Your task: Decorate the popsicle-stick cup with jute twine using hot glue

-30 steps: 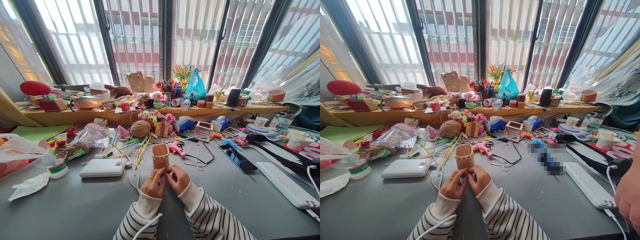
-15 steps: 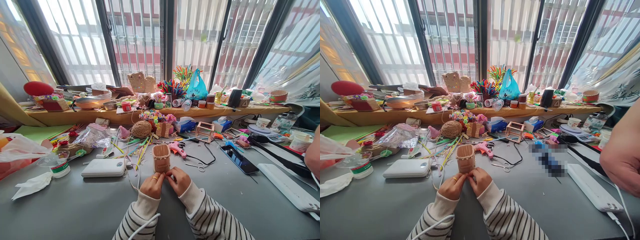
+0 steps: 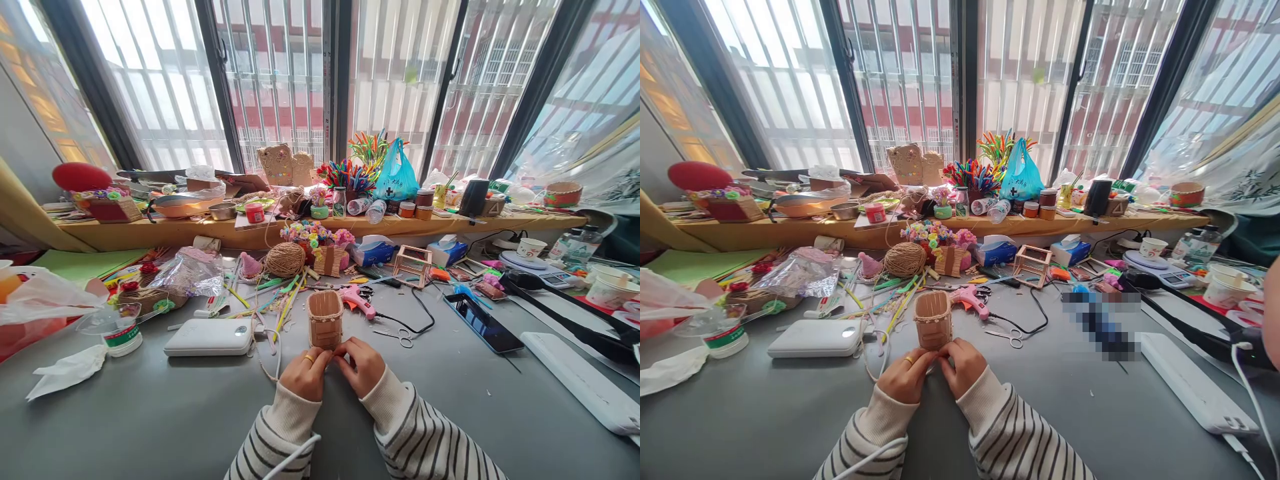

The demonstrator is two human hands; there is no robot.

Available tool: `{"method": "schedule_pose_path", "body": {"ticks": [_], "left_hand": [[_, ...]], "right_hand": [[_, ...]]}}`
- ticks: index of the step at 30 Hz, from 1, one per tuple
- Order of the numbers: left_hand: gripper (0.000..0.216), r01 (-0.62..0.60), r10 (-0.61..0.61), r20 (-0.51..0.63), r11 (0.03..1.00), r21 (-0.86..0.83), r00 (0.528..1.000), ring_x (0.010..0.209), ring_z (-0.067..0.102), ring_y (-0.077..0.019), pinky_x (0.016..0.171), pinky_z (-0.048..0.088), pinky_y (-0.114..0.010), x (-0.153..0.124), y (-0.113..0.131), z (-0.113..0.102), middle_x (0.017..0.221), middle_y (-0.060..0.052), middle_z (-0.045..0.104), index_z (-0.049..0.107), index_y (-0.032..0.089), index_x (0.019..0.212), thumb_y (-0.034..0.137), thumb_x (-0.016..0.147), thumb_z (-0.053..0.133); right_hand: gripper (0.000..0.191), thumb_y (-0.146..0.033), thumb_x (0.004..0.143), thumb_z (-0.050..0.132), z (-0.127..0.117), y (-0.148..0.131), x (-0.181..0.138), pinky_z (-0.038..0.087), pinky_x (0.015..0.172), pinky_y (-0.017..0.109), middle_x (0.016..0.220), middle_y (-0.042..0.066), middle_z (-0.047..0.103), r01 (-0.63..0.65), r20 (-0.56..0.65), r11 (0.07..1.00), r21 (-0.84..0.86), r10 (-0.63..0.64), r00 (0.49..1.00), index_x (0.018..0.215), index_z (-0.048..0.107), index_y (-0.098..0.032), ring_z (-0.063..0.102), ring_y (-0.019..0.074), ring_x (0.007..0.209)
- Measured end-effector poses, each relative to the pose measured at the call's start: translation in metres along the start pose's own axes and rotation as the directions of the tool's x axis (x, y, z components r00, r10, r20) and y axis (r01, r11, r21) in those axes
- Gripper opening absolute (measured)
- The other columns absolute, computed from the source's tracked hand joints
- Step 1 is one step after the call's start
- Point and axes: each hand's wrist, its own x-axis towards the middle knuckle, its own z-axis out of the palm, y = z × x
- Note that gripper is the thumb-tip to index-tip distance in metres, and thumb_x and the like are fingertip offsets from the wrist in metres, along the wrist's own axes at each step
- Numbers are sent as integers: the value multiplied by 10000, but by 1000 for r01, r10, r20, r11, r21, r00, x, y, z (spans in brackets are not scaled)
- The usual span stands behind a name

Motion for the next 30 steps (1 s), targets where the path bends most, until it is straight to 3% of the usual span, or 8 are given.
{"method": "schedule_pose_path", "body": {"ticks": [4, 10, 14, 30], "left_hand": [[228, 23, -22, 12, 998, -66, 1000, 596, 573, -142, 574, 405, -239, 2, 1, -1, 684, -13, 640, 595, 182, 790, 154, 862, 381], [178, 67, -67, 7, 982, -176, 998, 654, 586, -127, 625, 441, -214, 7, 4, -6, 744, -33, 635, 560, 162, 878, 234, 878, 397], [171, 80, -81, 5, 972, -223, 997, 619, 577, -103, 604, 435, -186, 11, 3, -10, 681, -13, 615, 543, 168, 803, 216, 880, 399], [292, 124, -123, 16, 980, -158, 992, 561, 513, -126, 556, 375, -226, 19, 4, -7, 627, -16, 553, 552, 177, 718, 264, 898, 340]], "right_hand": [[166, -184, 778, 452, -3, -3, 1, 409, 538, 254, 648, 48, 588, -20, 25, 999, 35, 19, 999, 716, 602, -151, 459, 115, 509], [135, -192, 752, 481, -9, -5, 4, 396, 502, 217, 654, 35, 605, -69, 92, 988, 135, 57, 994, 728, 609, -157, 467, 97, 506], [156, -240, 754, 497, -12, -8, 7, 394, 507, 216, 652, 39, 615, -117, 128, 973, 201, 92, 988, 722, 626, -158, 471, 95, 513], [300, -436, 720, 566, -10, -10, 8, 373, 507, 221, 660, 40, 648, -428, 220, 785, 447, 367, 904, 737, 649, -148, 502, 100, 542]]}}
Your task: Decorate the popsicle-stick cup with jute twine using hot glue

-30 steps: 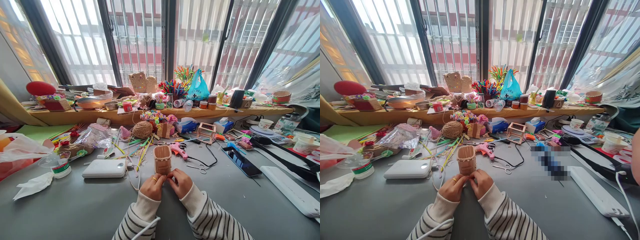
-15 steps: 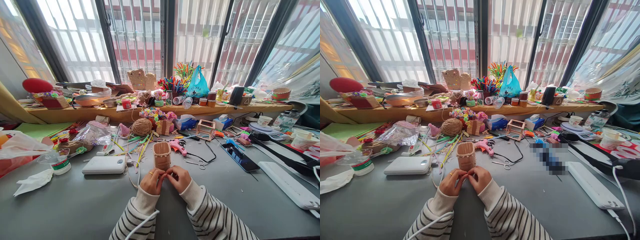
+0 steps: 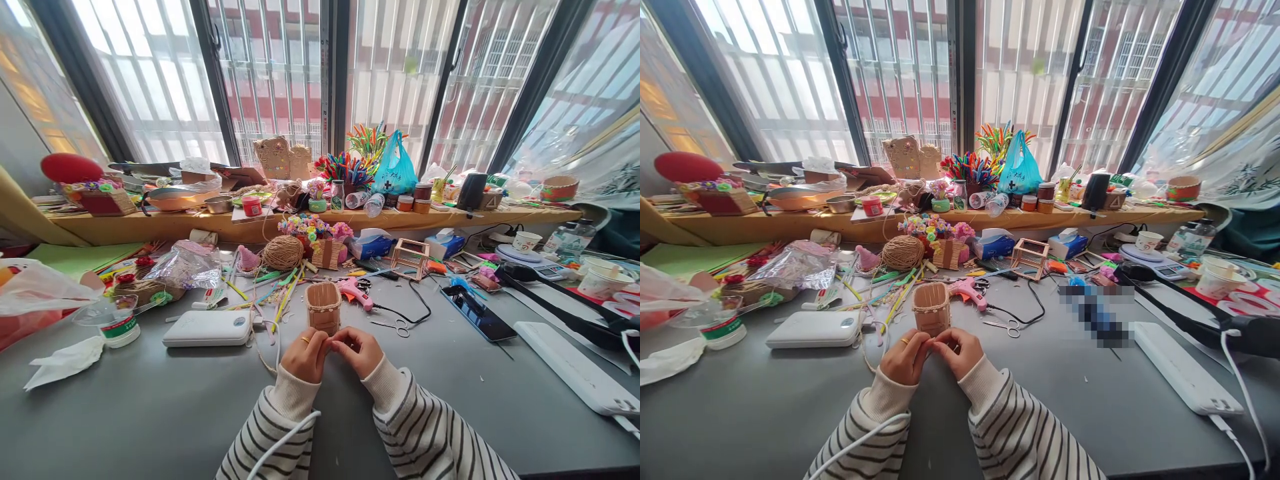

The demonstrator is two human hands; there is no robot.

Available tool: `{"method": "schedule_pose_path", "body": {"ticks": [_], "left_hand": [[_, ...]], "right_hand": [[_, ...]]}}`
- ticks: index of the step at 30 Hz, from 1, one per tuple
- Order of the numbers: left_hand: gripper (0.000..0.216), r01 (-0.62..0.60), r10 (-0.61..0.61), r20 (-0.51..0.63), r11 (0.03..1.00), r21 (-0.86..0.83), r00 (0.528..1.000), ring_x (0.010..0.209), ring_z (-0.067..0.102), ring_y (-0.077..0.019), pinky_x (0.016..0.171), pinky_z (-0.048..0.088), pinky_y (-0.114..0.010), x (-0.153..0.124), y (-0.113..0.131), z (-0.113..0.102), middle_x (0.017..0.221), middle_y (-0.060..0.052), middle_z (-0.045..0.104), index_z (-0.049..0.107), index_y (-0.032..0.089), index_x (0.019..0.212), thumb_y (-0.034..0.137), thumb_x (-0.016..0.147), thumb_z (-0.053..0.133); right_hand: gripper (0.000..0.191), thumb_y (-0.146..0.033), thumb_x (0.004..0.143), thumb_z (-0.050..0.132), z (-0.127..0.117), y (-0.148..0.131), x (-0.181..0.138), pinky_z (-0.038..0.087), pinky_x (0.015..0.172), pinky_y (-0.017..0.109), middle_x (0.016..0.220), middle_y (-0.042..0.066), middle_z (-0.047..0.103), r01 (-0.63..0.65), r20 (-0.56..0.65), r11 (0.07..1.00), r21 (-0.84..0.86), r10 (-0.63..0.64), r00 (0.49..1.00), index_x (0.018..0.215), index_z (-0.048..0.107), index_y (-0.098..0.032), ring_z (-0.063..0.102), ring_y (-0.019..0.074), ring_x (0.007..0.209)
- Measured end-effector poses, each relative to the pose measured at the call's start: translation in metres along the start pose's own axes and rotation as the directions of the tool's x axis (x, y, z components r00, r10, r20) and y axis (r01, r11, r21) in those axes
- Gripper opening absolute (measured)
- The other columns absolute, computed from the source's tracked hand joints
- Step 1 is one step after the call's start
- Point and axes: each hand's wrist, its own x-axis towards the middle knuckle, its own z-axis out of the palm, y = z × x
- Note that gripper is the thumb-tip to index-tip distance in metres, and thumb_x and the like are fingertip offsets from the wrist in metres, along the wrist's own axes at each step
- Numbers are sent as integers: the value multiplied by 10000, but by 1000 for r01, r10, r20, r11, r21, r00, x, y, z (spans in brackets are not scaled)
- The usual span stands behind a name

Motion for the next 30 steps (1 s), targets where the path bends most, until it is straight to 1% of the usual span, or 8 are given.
{"method": "schedule_pose_path", "body": {"ticks": [5, 10, 15, 17, 22, 26, 30], "left_hand": [[307, 97, -94, 38, 991, -88, 995, 561, 519, -120, 554, 384, -227, -3, 0, 1, 618, -12, 555, 553, 175, 704, 288, 896, 342], [282, 219, -199, 102, 944, -249, 975, 509, 510, -93, 514, 410, -202, -4, 0, -1, 585, 5, 547, 524, 177, 674, 304, 879, 377], [298, 335, -308, 133, 861, -383, 942, 500, 497, -102, 509, 413, -224, -3, 5, 2, 567, 9, 536, 520, 176, 668, 351, 864, 381], [313, 369, -340, 146, 822, -433, 929, 496, 485, -102, 505, 407, -230, -2, 8, 5, 561, 11, 528, 522, 175, 656, 371, 856, 384], [341, 452, -417, 196, 704, -548, 887, 476, 467, -93, 471, 400, -214, 2, 16, 9, 533, 18, 506, 519, 174, 653, 416, 849, 381], [369, 497, -462, 231, 616, -612, 856, 478, 465, -88, 482, 413, -210, 5, 19, 9, 525, 25, 497, 514, 172, 634, 473, 823, 413], [406, 526, -483, 268, 545, -653, 834, 482, 466, -88, 485, 422, -212, 6, 21, 9, 520, 25, 498, 502, 172, 608, 526, 795, 431]], "right_hand": [[336, -478, 686, 581, 0, -1, 1, 391, 533, 237, 646, 37, 631, -40, 20, 997, 67, 39, 999, 721, 643, -150, 518, 114, 563], [276, -431, 685, 601, -1, -7, 2, 378, 534, 237, 619, 13, 603, -43, -4, 993, 111, 44, 999, 705, 634, -157, 480, 101, 551], [262, -422, 680, 616, -1, -7, 4, 388, 539, 238, 636, 15, 610, -48, -37, 979, 196, 56, 998, 705, 632, -162, 488, 107, 571], [278, -438, 660, 627, 0, -6, 5, 379, 513, 229, 636, 14, 610, -66, -46, 967, 247, 79, 996, 704, 631, -163, 486, 104, 561], [384, -537, 592, 640, 7, -5, 7, 278, 390, 202, 569, -24, 550, -126, -87, 913, 389, 173, 981, 699, 610, -169, 377, 57, 435], [491, -610, 525, 649, 11, -9, 7, 218, 341, 194, 492, -53, 490, -184, -57, 854, 487, 241, 969, 706, 598, -157, 300, 31, 364], [524, -616, 476, 679, 11, -12, 6, 195, 332, 180, 445, -70, 451, -228, -5, 806, 546, 276, 961, 698, 600, -147, 296, 22, 354]]}}
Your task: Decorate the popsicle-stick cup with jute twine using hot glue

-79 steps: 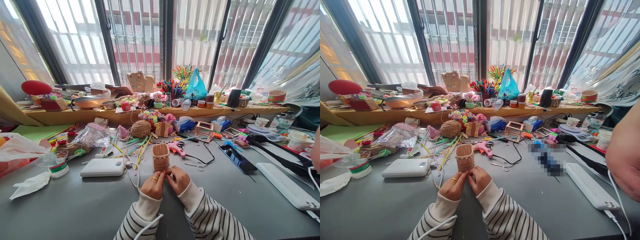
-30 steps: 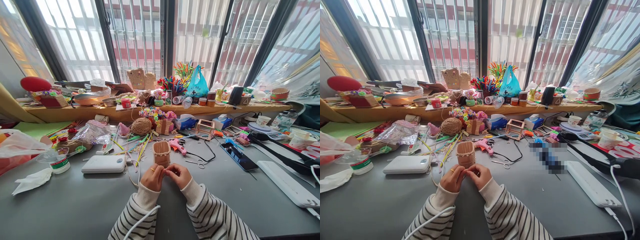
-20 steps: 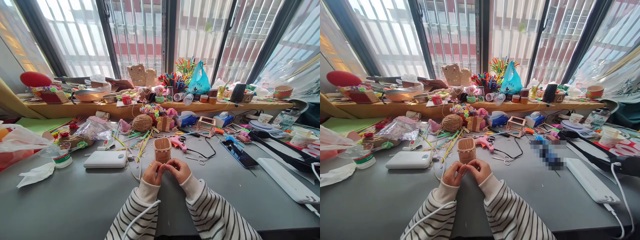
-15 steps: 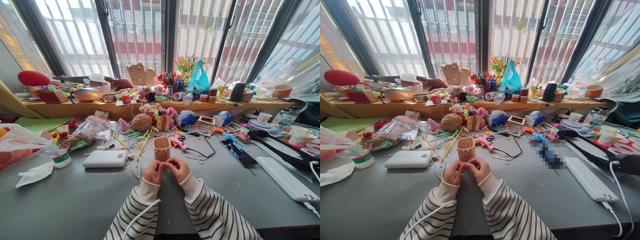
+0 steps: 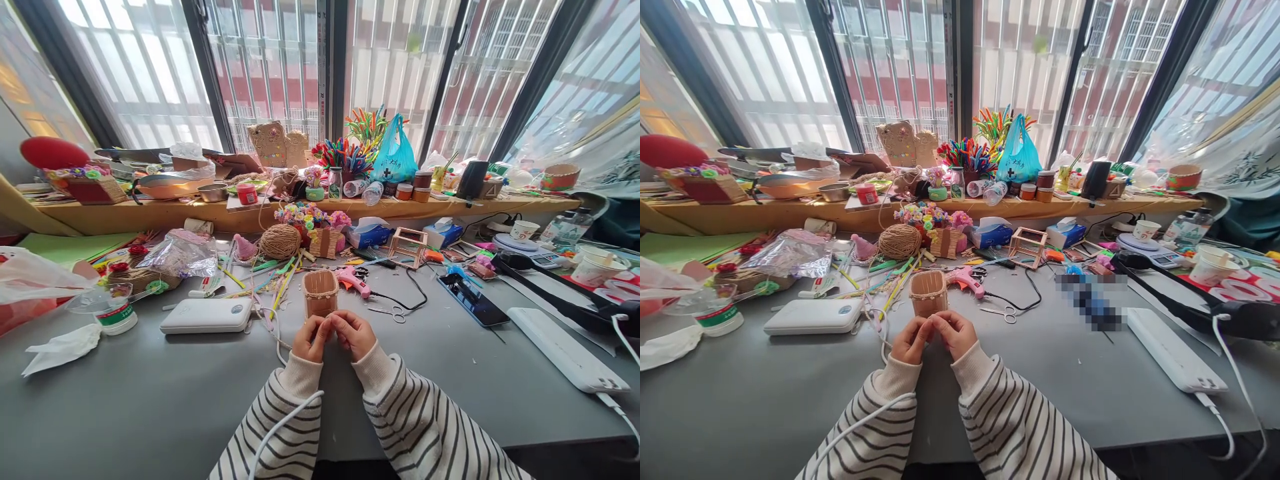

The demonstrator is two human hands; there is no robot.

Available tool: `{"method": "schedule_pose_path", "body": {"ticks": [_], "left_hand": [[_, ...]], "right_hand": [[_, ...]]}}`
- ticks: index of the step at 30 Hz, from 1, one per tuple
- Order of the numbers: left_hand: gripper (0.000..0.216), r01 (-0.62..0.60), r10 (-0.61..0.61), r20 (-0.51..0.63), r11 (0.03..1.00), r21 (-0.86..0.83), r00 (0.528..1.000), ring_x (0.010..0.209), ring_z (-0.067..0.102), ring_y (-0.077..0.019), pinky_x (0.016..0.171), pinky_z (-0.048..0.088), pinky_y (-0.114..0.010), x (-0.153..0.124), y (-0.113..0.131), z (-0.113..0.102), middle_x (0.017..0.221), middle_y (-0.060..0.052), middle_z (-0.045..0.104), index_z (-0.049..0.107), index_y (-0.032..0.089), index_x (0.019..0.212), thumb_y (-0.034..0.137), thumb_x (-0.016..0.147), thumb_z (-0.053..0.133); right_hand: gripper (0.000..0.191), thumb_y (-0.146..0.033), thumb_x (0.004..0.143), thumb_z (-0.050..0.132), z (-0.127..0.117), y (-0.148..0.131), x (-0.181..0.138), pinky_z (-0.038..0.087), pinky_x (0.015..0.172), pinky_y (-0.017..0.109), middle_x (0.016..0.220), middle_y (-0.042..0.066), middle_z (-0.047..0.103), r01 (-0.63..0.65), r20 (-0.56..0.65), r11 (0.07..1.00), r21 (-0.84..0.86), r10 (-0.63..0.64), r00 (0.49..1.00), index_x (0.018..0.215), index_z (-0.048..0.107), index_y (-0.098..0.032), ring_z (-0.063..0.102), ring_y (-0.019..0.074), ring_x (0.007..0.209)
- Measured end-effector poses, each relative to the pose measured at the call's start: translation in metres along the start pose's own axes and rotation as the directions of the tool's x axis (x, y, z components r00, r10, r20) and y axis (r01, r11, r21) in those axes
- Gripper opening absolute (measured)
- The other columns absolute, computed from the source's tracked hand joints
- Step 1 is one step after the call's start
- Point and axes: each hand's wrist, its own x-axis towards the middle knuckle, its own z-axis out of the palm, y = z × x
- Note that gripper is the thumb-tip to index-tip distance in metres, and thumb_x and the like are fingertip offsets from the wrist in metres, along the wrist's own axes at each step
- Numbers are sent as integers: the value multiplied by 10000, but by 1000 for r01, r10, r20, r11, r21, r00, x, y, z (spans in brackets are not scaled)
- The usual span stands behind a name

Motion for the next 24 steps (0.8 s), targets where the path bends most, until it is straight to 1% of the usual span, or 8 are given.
{"method": "schedule_pose_path", "body": {"ticks": [4, 6, 12, 14, 18, 22, 24], "left_hand": [[425, 41, -40, 27, 998, -48, 999, 475, 468, -86, 472, 426, -210, -1, -2, 1, 507, 29, 501, 497, 174, 598, 557, 775, 441], [417, 59, -56, 38, 996, -61, 998, 476, 476, -86, 474, 433, -212, -3, -3, 1, 510, 29, 512, 506, 172, 605, 557, 761, 463], [385, 90, -86, 56, 994, -70, 995, 547, 569, -119, 522, 482, -244, -10, -12, 4, 649, -21, 620, 571, 155, 775, 535, 715, 544], [369, 81, -78, 56, 995, -53, 995, 533, 554, -112, 514, 469, -238, -11, -15, 4, 650, -25, 619, 586, 151, 790, 510, 710, 562], [299, 45, -45, 39, 999, -2, 998, 487, 476, -87, 460, 402, -218, -10, -17, 0, 612, -16, 580, 613, 149, 752, 441, 743, 546], [264, -11, 10, 12, 999, 44, 1000, 572, 502, -109, 533, 420, -235, -8, -15, -3, 654, -27, 584, 626, 157, 747, 411, 743, 554], [261, -31, 30, 8, 998, 62, 1000, 576, 502, -110, 536, 419, -233, -7, -14, -4, 659, -25, 581, 626, 160, 756, 408, 750, 546]], "right_hand": [[548, -630, 428, 692, -1, 0, 0, 182, 321, 173, 389, -90, 394, -40, 10, 999, 26, 39, 999, 674, 589, -151, 281, 22, 339], [534, -621, 439, 693, -3, 1, 0, 187, 319, 172, 377, -97, 372, -48, 13, 998, 27, 48, 999, 674, 584, -154, 276, 22, 336], [489, -591, 489, 690, -11, 3, 1, 216, 323, 173, 403, -100, 382, -35, 6, 999, 16, 35, 999, 687, 565, -162, 293, 22, 343], [485, -590, 498, 685, -13, 2, 1, 218, 324, 173, 393, -106, 367, -32, 7, 999, 10, 32, 999, 690, 557, -164, 291, 23, 341], [494, -603, 487, 678, -13, 1, 2, 218, 321, 176, 368, -110, 364, -33, 11, 999, -4, 33, 999, 667, 530, -168, 282, 25, 327], [495, -621, 492, 659, -13, 0, 2, 225, 322, 179, 355, -106, 376, -29, 8, 999, -23, 29, 1000, 639, 503, -176, 286, 28, 315], [495, -623, 487, 658, -12, -2, 1, 225, 323, 178, 357, -107, 373, -17, -2, 999, -33, 17, 1000, 630, 494, -179, 288, 29, 318]]}}
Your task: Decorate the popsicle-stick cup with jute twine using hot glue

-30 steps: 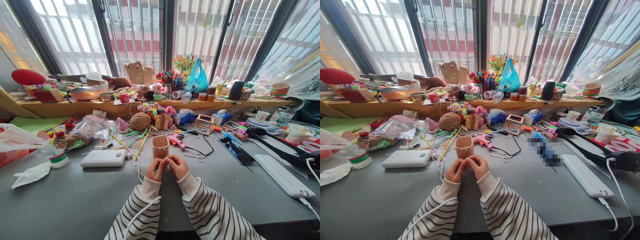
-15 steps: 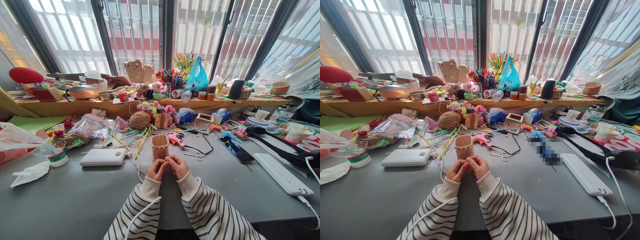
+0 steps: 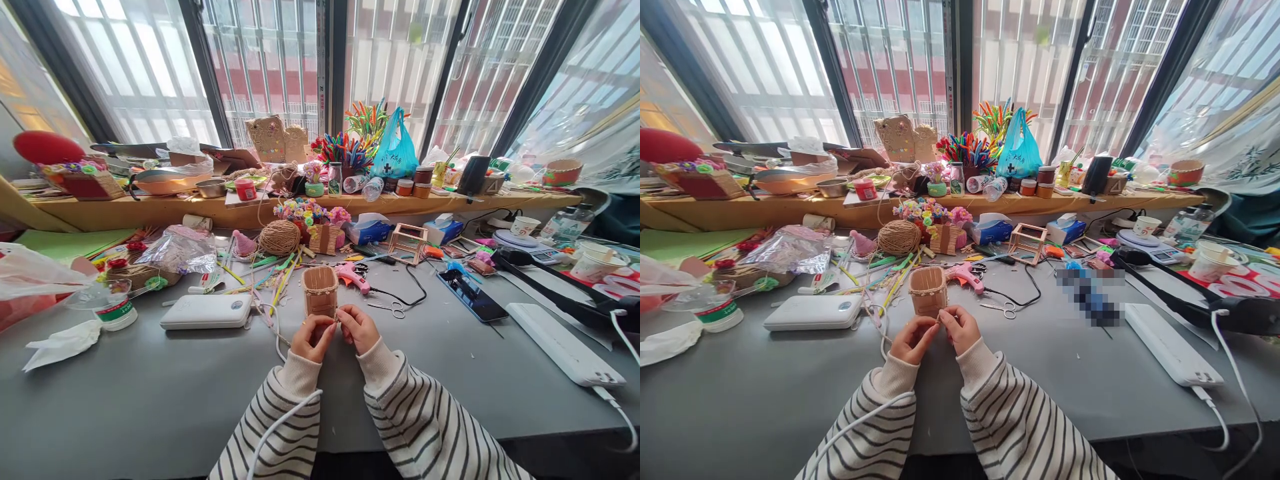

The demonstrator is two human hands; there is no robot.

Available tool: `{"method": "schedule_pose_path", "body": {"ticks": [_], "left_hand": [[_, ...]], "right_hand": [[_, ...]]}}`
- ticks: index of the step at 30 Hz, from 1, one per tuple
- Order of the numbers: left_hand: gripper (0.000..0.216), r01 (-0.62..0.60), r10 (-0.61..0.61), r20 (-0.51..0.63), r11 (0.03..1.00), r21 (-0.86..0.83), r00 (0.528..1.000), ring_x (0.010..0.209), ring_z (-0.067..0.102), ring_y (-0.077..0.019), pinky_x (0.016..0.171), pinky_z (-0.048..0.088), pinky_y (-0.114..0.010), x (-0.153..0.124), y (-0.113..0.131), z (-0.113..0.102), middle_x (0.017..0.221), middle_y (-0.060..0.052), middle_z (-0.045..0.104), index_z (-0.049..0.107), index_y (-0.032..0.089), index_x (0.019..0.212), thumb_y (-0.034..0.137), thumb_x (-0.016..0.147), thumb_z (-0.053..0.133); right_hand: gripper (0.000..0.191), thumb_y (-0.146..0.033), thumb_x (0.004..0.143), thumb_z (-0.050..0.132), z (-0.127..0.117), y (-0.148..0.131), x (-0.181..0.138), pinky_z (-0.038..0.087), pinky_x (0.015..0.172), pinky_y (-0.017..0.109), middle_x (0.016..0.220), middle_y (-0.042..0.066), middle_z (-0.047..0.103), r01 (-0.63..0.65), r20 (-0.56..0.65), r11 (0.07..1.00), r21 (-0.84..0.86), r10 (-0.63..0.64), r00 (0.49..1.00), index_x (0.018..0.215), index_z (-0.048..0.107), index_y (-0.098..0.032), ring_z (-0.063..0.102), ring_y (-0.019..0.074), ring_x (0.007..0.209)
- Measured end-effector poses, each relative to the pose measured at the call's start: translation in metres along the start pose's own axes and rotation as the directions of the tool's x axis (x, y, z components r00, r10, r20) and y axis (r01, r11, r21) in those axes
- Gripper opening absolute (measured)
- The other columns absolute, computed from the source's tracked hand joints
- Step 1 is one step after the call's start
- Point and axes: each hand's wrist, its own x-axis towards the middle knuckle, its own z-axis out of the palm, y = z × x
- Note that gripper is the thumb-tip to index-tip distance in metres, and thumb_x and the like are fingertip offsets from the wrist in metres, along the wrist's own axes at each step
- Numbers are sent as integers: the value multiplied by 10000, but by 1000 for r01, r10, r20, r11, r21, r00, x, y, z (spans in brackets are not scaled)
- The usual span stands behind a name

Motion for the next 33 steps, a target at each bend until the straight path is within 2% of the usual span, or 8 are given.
{"method": "schedule_pose_path", "body": {"ticks": [5, 11, 16, 21, 33], "left_hand": [[241, -34, 35, -9, 999, 42, 999, 548, 491, -102, 510, 407, -221, 1, -3, -2, 627, -14, 565, 622, 166, 733, 384, 771, 527], [257, -93, 91, 27, 995, 45, 995, 518, 501, -106, 489, 404, -224, 2, -5, -2, 590, -12, 572, 644, 168, 713, 394, 760, 533], [265, -79, 78, 12, 996, 32, 997, 576, 539, -118, 554, 430, -238, 0, 2, -2, 633, -20, 588, 629, 163, 716, 370, 801, 488], [249, -53, 53, -2, 998, 24, 999, 544, 514, -110, 505, 400, -228, -1, 4, -1, 603, -8, 565, 634, 166, 709, 382, 773, 529], [292, -80, 80, -18, 997, 15, 997, 578, 541, -124, 557, 432, -244, 0, 0, 0, 620, -23, 601, 651, 160, 735, 413, 785, 513]], "right_hand": [[478, -607, 483, 664, 4, -4, -5, 209, 338, 183, 388, -106, 377, 51, -37, 998, -34, -52, 998, 624, 504, -180, 285, 27, 340], [444, -585, 527, 649, 5, 0, -4, 231, 360, 197, 480, -77, 454, 101, -56, 992, -70, -105, 993, 638, 518, -175, 315, 30, 374], [399, -548, 573, 641, 4, 4, -3, 235, 365, 200, 539, -47, 519, 137, -48, 986, -91, -142, 989, 652, 526, -174, 334, 39, 400], [359, -516, 607, 635, 2, 8, -2, 261, 381, 196, 539, -47, 510, 164, -43, 982, -95, -168, 985, 661, 544, -173, 357, 45, 422], [345, -501, 622, 647, 7, 10, -9, 302, 418, 201, 657, -11, 573, 204, -59, 970, -132, -213, 975, 740, 660, -177, 374, 48, 467]]}}
